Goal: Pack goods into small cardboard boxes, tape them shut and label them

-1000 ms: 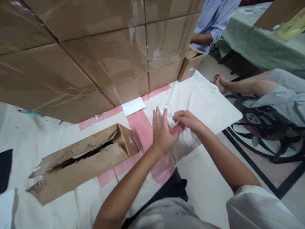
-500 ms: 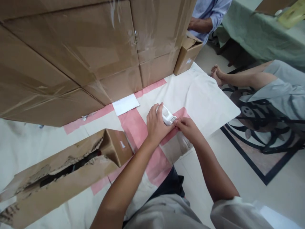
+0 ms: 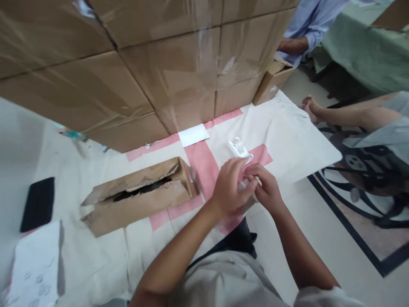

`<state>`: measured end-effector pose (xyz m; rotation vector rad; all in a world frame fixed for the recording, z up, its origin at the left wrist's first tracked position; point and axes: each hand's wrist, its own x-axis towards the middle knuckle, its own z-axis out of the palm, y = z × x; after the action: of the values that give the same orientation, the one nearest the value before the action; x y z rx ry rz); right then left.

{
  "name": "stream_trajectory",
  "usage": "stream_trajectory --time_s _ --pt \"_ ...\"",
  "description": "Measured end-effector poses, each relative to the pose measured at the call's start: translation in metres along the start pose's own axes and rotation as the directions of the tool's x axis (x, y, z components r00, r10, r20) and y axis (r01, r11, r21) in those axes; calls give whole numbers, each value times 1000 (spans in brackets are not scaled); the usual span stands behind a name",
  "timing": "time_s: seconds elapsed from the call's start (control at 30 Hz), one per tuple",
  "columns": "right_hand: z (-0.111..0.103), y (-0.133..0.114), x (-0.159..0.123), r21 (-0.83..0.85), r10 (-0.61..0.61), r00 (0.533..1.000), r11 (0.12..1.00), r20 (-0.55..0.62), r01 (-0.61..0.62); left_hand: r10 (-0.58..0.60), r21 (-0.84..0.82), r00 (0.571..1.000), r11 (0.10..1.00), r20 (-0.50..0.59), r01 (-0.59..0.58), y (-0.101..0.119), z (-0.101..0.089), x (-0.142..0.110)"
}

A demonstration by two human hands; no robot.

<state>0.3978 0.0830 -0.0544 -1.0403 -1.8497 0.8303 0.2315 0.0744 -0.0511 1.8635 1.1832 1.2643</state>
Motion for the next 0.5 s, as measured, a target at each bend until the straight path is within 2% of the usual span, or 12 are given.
stream_trajectory --time_s 0.07,0.13,0.2,0.3,0.37,0.43,0.5 --pt "10 -29 -3 78 -127 983 990 133 117 -30 -7 997 1000 -73 29 25 -20 -34" --pt "25 -56 -2 123 -232 930 971 284 204 -19 61 984 998 -175 31 41 -44 -67" --pt "43 -77 0 94 -321 860 946 396 310 27 163 964 987 -263 17 48 -68 -96" --pt "73 -98 2 10 -420 773 881 476 473 112 322 937 947 -331 0 48 -98 -128" --pt "88 -108 3 -6 -446 736 853 509 521 165 420 924 908 -344 -5 46 -112 -141" --pt "95 -116 7 -6 -426 711 855 559 518 206 487 908 873 -364 -2 44 -123 -151" --pt "96 -123 16 -17 -404 716 865 569 502 221 512 893 859 -392 13 42 -133 -157"
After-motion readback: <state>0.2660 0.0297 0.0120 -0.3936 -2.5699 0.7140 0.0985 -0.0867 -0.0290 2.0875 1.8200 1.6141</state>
